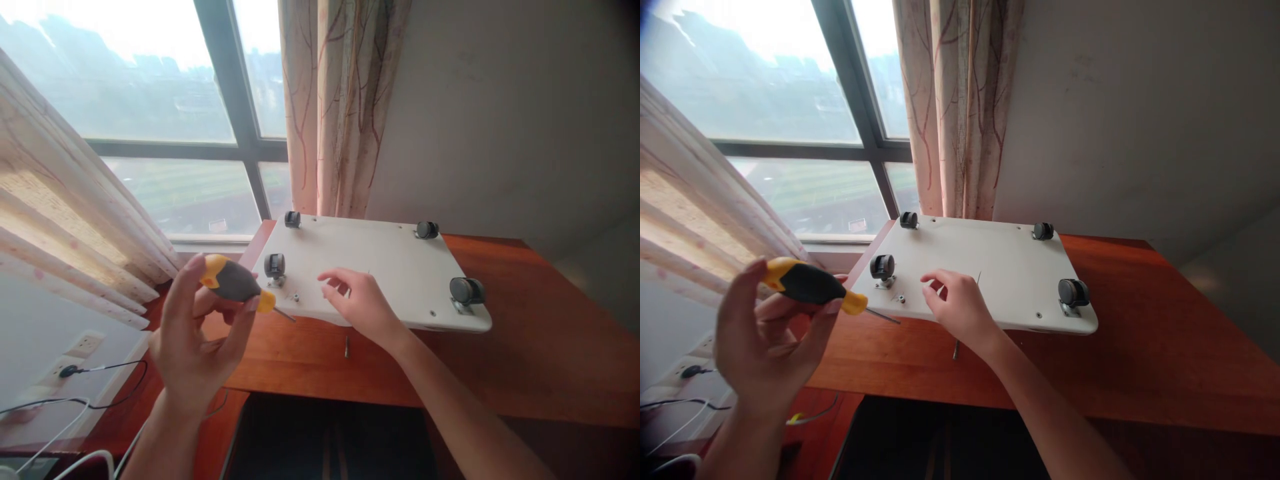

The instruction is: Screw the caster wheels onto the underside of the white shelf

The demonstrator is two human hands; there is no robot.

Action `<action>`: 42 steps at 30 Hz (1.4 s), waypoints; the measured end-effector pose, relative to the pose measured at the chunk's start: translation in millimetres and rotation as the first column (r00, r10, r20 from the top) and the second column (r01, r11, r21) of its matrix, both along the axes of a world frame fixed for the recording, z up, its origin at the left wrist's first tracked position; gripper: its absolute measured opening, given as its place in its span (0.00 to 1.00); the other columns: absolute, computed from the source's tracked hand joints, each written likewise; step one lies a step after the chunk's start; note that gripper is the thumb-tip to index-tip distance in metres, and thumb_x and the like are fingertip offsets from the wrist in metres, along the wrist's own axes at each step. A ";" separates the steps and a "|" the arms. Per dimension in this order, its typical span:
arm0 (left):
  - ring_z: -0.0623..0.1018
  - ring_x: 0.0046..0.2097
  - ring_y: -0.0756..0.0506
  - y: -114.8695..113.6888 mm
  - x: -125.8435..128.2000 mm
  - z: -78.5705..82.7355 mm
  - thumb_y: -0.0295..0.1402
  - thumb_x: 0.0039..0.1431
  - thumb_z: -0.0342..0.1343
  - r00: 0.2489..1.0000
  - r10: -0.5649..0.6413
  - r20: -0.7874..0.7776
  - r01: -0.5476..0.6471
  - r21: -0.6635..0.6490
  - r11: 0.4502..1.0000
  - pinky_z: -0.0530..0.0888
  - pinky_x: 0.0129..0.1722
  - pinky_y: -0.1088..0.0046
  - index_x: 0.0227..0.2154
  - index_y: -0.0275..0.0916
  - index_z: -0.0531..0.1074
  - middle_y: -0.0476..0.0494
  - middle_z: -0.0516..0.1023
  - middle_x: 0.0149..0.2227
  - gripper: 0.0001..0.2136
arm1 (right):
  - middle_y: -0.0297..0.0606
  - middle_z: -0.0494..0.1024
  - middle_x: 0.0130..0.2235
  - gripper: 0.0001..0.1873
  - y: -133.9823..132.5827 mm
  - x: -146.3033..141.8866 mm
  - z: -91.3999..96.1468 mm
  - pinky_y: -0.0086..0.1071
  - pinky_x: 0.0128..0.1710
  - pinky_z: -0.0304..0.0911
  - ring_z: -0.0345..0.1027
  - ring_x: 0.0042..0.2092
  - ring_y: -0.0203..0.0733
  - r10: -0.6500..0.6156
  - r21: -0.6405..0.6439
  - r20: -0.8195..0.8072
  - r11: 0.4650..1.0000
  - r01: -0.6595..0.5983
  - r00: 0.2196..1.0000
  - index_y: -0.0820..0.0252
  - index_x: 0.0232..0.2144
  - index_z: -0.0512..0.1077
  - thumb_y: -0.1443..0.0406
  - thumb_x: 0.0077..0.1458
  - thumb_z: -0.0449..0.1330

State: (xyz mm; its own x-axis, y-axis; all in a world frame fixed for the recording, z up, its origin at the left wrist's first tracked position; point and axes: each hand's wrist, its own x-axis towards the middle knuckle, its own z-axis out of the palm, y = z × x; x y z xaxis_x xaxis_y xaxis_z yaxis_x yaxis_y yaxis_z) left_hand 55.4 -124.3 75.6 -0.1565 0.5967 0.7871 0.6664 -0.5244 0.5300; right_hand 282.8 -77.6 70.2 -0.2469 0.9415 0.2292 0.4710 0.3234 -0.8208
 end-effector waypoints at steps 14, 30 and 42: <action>0.83 0.34 0.49 25.7 19.1 47.2 0.27 0.45 0.69 0.998 0.041 -0.054 -0.031 0.166 0.986 0.82 0.28 0.73 0.65 0.34 0.59 0.30 0.68 0.63 0.42 | 0.34 0.78 0.30 0.19 -104.6 78.0 -106.9 0.28 0.33 0.71 0.75 0.30 0.37 -0.349 0.342 -0.025 0.877 0.336 0.937 0.57 0.57 0.70 0.66 0.65 0.55; 0.83 0.37 0.49 25.5 23.1 42.9 0.25 0.45 0.69 0.994 0.084 -0.069 -0.077 0.100 0.992 0.81 0.27 0.76 0.65 0.36 0.59 0.29 0.60 0.68 0.42 | 0.36 0.80 0.33 0.20 -107.9 97.8 -136.8 0.29 0.30 0.70 0.75 0.30 0.38 -0.412 0.266 0.020 0.880 0.393 0.911 0.58 0.59 0.67 0.64 0.66 0.54; 0.83 0.35 0.48 22.5 24.6 43.6 0.24 0.44 0.70 0.987 0.121 -0.109 -0.106 0.136 0.985 0.81 0.27 0.75 0.65 0.34 0.60 0.30 0.69 0.63 0.43 | 0.37 0.80 0.34 0.20 -109.4 97.3 -136.3 0.27 0.31 0.70 0.76 0.32 0.38 -0.387 0.242 0.020 0.897 0.371 0.922 0.58 0.60 0.65 0.65 0.67 0.54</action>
State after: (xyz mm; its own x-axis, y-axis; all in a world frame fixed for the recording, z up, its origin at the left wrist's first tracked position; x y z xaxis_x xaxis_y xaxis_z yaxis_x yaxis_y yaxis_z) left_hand 79.9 -101.8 119.1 -0.1201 0.4722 0.8733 0.7786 -0.5010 0.3780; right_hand 380.2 -187.0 -66.1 0.0959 0.8902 0.4453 0.6454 0.2850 -0.7087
